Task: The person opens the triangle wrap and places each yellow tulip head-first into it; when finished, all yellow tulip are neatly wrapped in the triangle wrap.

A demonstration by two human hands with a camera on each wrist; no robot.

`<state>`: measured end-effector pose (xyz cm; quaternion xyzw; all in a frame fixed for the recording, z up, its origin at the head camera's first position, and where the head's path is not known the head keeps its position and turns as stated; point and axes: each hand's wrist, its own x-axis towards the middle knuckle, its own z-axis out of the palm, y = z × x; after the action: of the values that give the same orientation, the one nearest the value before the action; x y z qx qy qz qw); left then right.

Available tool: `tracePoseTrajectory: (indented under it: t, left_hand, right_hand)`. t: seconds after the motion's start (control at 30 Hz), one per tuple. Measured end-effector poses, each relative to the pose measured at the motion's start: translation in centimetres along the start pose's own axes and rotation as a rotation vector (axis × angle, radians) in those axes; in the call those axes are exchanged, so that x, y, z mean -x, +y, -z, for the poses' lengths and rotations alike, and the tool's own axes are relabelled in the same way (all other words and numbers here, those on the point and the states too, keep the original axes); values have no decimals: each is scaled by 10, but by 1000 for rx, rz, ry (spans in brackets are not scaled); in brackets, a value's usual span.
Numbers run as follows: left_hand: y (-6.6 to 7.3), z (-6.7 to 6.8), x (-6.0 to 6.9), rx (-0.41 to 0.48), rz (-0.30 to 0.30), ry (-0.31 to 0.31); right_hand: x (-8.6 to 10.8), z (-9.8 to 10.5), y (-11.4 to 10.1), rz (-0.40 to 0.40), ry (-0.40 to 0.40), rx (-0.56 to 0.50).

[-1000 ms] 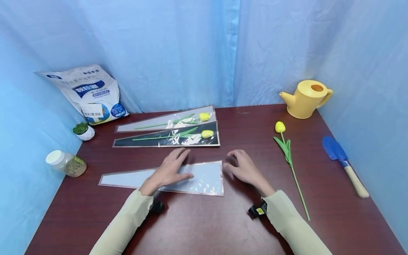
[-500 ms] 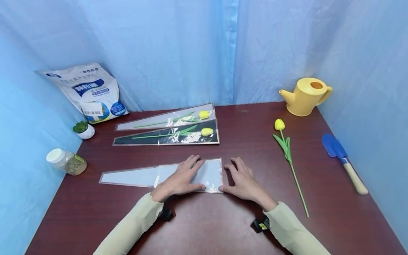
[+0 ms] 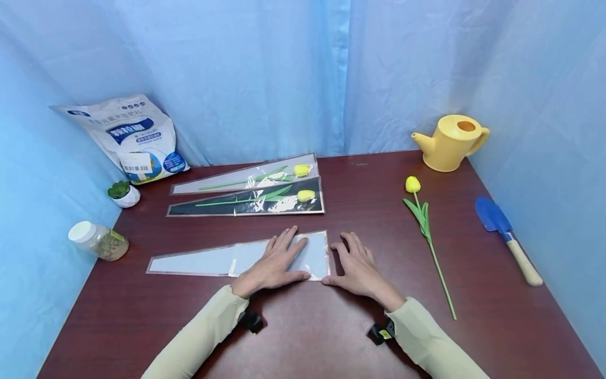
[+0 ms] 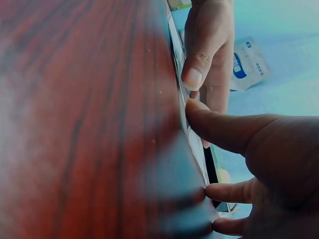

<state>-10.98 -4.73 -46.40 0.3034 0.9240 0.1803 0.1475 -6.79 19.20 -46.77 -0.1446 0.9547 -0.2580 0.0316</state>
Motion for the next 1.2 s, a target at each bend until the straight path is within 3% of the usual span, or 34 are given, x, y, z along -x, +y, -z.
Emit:
tracePoseTrajectory:
  t: [0.6,0.73,0.87,1.03,1.2]
  left_hand:
    - [0,-9,0,-75,4,17]
    - [1,-10,-1,-72,13,11]
    - [1,-10,-2,-78,17,4]
    - [1,-10,-3,-76,19,8]
    - [3,-8,-4,-48,37,28]
  right_hand:
    - [-15,-2,-9,-102,29,98]
    - [-15,-2,-12,-96,55,77]
    - [-16,-3,-13,-40,54,-11]
    - [-19,0,-16,24,-9,-161]
    - [-28,7,-19,-34,-122,-374]
